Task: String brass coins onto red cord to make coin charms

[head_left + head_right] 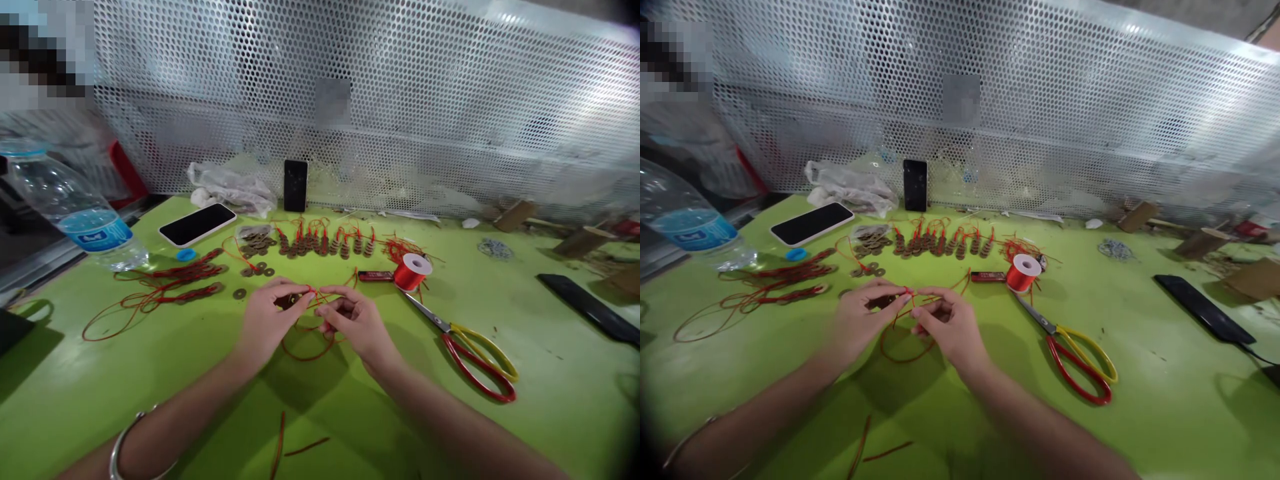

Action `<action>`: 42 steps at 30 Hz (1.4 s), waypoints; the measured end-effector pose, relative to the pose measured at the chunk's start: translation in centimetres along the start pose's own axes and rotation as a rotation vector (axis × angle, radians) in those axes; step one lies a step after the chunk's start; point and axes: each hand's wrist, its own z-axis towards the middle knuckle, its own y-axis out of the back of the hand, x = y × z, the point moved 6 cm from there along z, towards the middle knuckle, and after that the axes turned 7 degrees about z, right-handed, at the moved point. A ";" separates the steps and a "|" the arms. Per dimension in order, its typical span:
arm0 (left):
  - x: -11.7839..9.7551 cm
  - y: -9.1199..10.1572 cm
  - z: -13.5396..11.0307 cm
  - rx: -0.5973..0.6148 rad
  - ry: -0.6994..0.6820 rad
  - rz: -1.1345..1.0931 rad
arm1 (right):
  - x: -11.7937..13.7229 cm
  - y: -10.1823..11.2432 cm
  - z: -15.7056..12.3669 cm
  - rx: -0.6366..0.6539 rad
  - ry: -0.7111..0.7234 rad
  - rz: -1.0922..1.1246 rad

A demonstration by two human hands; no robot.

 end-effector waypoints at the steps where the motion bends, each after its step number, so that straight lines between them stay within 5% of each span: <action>1: -0.3 0.0 -0.1 -0.002 -0.033 0.024 | -0.1 0.0 0.0 0.003 -0.004 0.007; 11: -1.4 -0.2 -0.5 0.069 -0.219 0.167 | 0.1 0.5 0.1 -0.004 0.055 -0.059; 18: -1.2 -0.4 -0.2 0.135 -0.146 0.152 | -0.1 0.9 0.3 0.001 0.051 -0.083; 25: -0.1 -1.3 0.0 0.277 0.068 -0.136 | 1.7 0.9 -0.3 0.010 0.211 -0.272; 31: 0.0 -1.2 0.2 0.275 0.065 -0.151 | 2.7 2.0 -0.6 -0.124 0.259 -0.187; 35: -0.2 -1.7 0.0 0.348 0.066 -0.162 | 6.5 3.8 0.0 -0.278 0.423 -0.051; 42: -1.0 -4.1 -1.9 0.618 0.036 -0.303 | 18.4 5.0 3.7 -0.352 0.818 -0.021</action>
